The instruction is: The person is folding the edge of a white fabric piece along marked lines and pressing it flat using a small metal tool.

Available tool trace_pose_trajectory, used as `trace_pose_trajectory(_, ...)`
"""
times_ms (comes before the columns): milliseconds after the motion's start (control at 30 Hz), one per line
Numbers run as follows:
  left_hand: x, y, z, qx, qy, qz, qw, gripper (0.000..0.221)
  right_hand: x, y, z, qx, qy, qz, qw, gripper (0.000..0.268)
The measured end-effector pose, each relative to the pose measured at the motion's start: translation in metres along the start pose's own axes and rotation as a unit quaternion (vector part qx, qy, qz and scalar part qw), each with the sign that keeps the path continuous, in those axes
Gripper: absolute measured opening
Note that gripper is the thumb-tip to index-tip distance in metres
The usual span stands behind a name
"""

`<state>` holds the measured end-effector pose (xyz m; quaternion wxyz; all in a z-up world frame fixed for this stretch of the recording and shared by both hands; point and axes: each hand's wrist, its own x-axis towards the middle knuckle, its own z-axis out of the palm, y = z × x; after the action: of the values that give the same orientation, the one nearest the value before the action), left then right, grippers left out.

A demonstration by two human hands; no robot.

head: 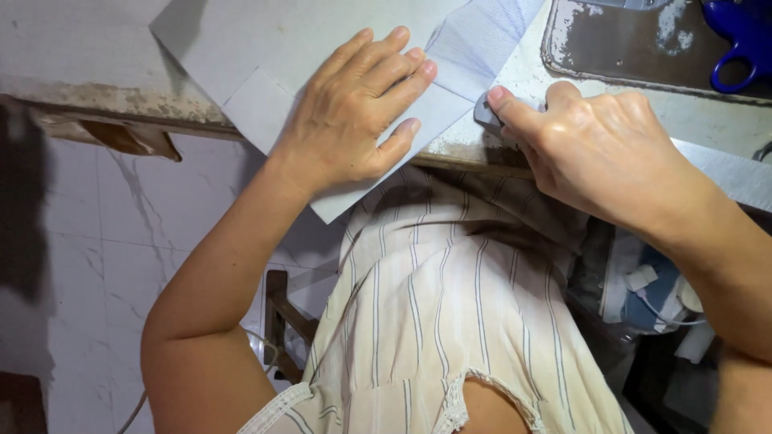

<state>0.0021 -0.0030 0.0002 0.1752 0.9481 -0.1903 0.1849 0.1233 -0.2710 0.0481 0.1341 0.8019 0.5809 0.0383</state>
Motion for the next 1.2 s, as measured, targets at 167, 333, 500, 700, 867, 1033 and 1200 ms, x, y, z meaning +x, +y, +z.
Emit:
trace_pose_trajectory(167,0.002,0.000,-0.003,-0.022,-0.004,0.002,1.000,0.044,-0.002,0.011,-0.037,0.031,-0.138,0.048,0.989,0.046)
trace_pose_trajectory(333,-0.006,-0.002,0.001,-0.041,-0.033,-0.061,0.997,0.085,0.028,-0.007,-0.033,0.102,-0.003,0.017,0.995,0.047)
trace_pose_trajectory(500,-0.011,-0.006,0.008,-0.052,-0.008,-0.066,0.996,0.112,0.057,-0.020,-0.017,0.122,0.024,0.020,0.992,0.042)
trace_pose_trajectory(700,-0.003,0.000,-0.001,-0.011,-0.037,-0.061,0.997,0.100,0.056,-0.020,-0.007,0.036,0.032,-0.001,0.999,0.047)
trace_pose_trajectory(867,-0.001,-0.001,-0.003,0.020,-0.051,-0.030,0.998,0.081,0.027,-0.010,-0.013,0.025,0.010,-0.029,0.999,0.047)
trace_pose_trajectory(1033,0.004,0.002,-0.004,0.001,-0.021,0.007,1.000,0.056,-0.031,0.027,-0.004,0.200,-0.043,0.060,0.977,0.042)
trace_pose_trajectory(1200,0.012,0.001,-0.004,-0.022,-0.013,0.006,1.000,0.041,-0.051,0.051,0.068,0.207,0.201,0.076,0.954,0.034)
